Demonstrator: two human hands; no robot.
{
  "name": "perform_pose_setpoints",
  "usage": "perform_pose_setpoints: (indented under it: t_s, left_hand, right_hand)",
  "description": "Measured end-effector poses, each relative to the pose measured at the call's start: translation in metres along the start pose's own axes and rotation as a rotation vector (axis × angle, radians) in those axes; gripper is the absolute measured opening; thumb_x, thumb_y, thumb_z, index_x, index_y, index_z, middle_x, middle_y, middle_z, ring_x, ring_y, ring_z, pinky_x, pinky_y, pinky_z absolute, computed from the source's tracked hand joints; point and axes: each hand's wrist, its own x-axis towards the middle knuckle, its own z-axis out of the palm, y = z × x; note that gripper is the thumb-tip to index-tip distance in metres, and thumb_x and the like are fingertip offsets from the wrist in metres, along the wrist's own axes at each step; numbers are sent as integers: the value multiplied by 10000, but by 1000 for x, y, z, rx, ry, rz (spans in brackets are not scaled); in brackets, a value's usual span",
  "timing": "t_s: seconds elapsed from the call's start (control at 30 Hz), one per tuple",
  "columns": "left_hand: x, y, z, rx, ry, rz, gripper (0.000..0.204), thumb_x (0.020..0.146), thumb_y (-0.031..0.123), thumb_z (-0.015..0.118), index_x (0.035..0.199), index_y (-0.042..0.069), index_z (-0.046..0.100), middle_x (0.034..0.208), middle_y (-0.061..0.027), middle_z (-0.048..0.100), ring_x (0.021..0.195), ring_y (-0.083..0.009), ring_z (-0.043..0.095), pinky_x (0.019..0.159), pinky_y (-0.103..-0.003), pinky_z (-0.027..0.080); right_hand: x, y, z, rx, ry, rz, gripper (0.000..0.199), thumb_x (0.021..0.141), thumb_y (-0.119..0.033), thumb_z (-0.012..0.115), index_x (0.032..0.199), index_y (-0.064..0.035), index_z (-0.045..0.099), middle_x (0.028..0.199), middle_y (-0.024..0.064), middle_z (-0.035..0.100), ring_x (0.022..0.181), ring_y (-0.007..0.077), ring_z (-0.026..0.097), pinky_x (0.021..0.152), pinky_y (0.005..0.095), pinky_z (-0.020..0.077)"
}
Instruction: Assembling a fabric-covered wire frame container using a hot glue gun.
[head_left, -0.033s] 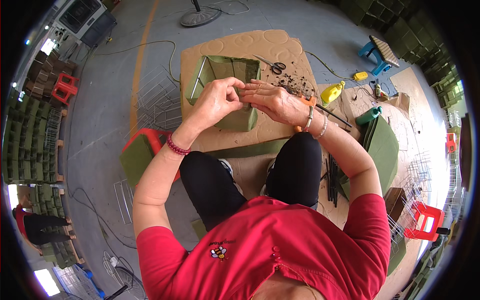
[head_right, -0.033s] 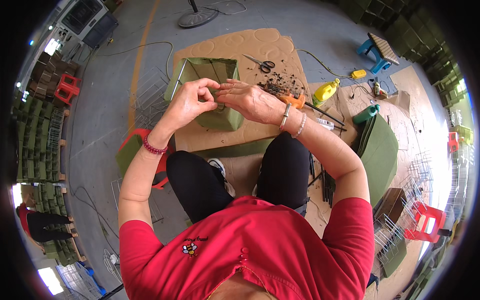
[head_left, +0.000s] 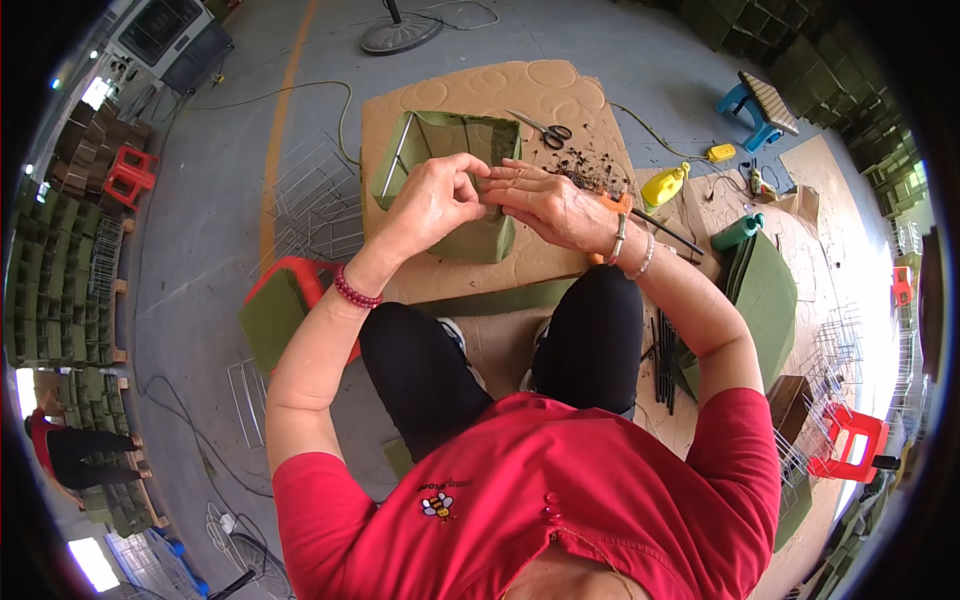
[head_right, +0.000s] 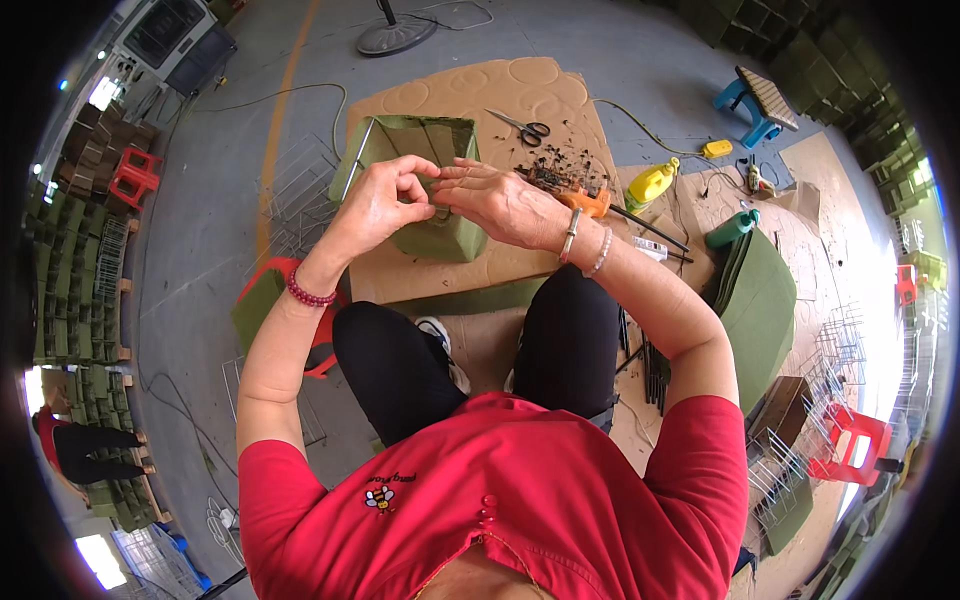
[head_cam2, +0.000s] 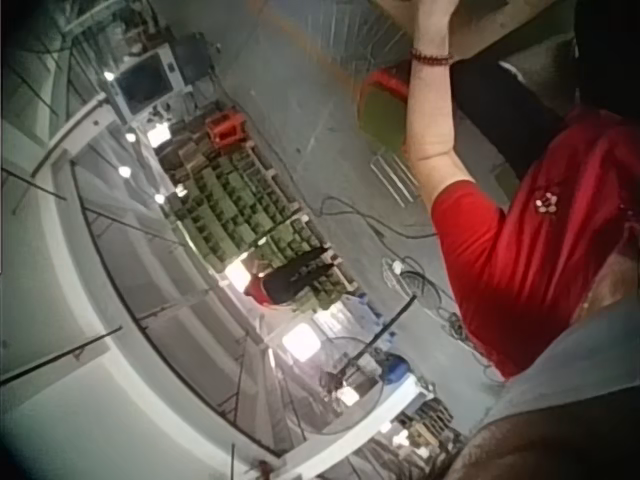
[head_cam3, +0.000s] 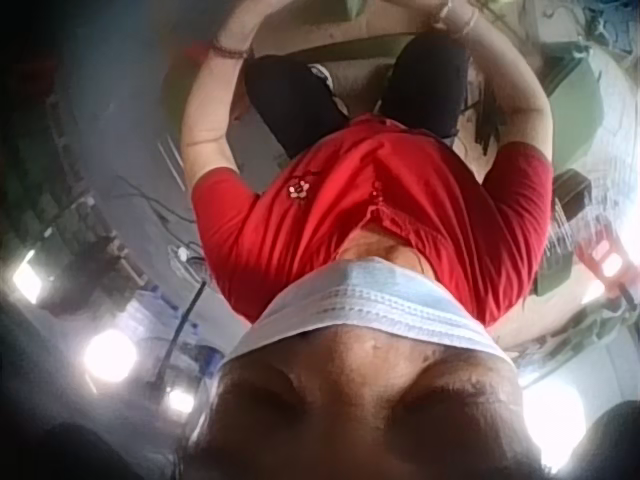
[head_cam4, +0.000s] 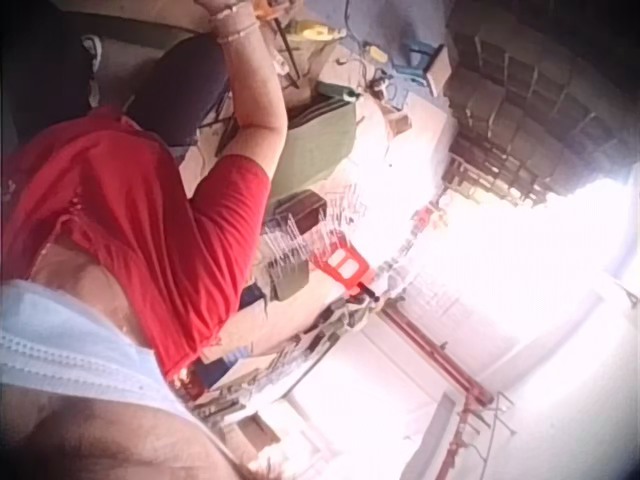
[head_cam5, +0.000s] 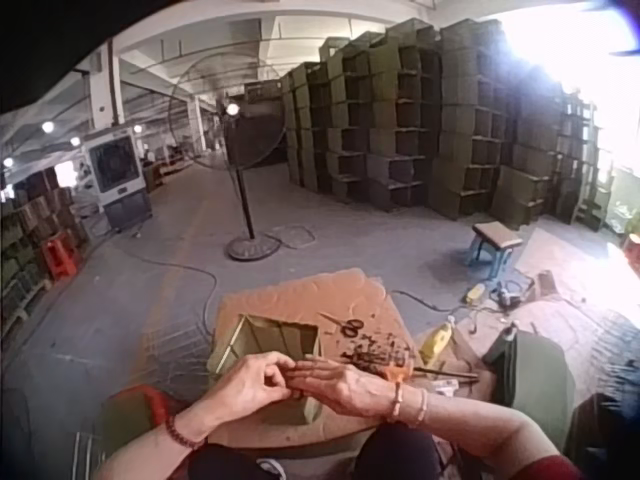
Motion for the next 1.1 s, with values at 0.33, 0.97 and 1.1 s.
perform_pose_setpoints:
  t_s: [0.33,0.97,1.1]
  left_hand:
    - [15,-12,-12,20,-166,-72,253,786,-10,699,1025,-26,616,688,-16,656,708,-63,598,670,-242,461]
    - [-33,-48,12,528,405,775,259,786,31,696,1040,26,648,916,-76,657,869,-248,660,730,-358,549]
    - [-27,-28,-3,446,259,622,278,777,-27,729,1037,23,644,851,-91,666,795,-241,679,681,-334,547]
  right_hand:
    - [-12,-34,31,-395,211,-91,264,802,-80,657,1034,43,626,1050,149,605,1080,302,611,1027,459,478]
    - [5,-38,29,-260,183,45,206,678,-36,600,874,24,578,897,133,552,883,308,577,856,411,492]
    - [8,-39,23,-209,83,96,170,678,-28,607,843,5,581,871,120,556,835,301,566,785,399,483]
